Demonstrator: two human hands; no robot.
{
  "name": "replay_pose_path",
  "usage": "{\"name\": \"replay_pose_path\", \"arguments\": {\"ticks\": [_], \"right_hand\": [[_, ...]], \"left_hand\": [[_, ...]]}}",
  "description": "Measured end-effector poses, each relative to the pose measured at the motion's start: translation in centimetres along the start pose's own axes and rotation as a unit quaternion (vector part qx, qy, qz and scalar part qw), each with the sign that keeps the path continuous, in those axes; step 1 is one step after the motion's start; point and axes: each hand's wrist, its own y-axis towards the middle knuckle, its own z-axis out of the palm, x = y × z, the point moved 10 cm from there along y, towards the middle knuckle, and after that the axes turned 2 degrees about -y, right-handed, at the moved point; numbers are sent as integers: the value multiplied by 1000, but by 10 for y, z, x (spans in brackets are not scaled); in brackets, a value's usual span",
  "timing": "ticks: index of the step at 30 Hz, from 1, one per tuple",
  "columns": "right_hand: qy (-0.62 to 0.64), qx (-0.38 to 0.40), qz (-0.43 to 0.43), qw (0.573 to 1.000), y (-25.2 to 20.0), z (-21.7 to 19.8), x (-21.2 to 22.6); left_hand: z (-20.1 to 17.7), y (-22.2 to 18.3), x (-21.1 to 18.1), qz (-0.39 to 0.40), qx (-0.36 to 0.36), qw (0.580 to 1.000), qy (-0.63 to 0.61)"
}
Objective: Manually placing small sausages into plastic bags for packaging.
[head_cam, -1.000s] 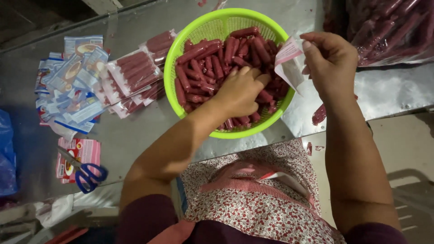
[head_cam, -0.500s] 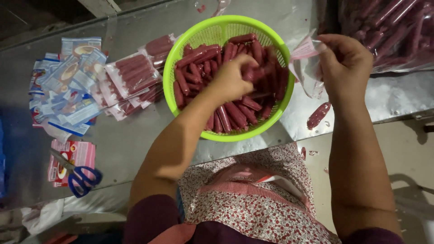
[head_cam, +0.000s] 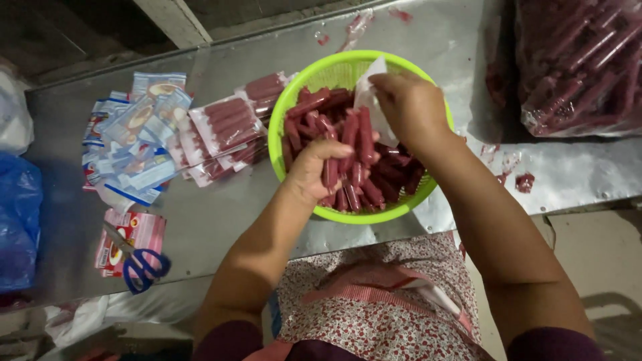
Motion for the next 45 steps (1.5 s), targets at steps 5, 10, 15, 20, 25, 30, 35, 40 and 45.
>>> {"name": "replay_pose_path", "arguments": {"ticks": [5,10,15,20,25,30,35,40,45], "right_hand": [[22,100,49,994,1,26,3],[64,145,76,984,-5,37,12],[139,124,135,973,-2,49,-13],[221,120,180,951,-5,51,-22],[263,126,221,931,-8,30,-17],[322,124,239,907,-5,33,-22],[403,176,321,839,-8,37,-19],[147,214,238,936,3,27,5],[-77,198,1,977,-4,44,53]], "left_hand": [[-26,-15,7,-21,-199,979,-27],[-14,-19,-20,-8,-198,980,-16],[16,-22,-30,10,-214,977,24],[7,-17,-31,-8,-258,964,71],[-21,-10,-48,-16,-273,952,136],[-9,-4,-64,16,-268,932,245],[0,-10,-68,-62,-331,887,317],[-5,-9,-73,-67,-363,851,374],[-37,1,-71,-77,-370,801,464]]}}
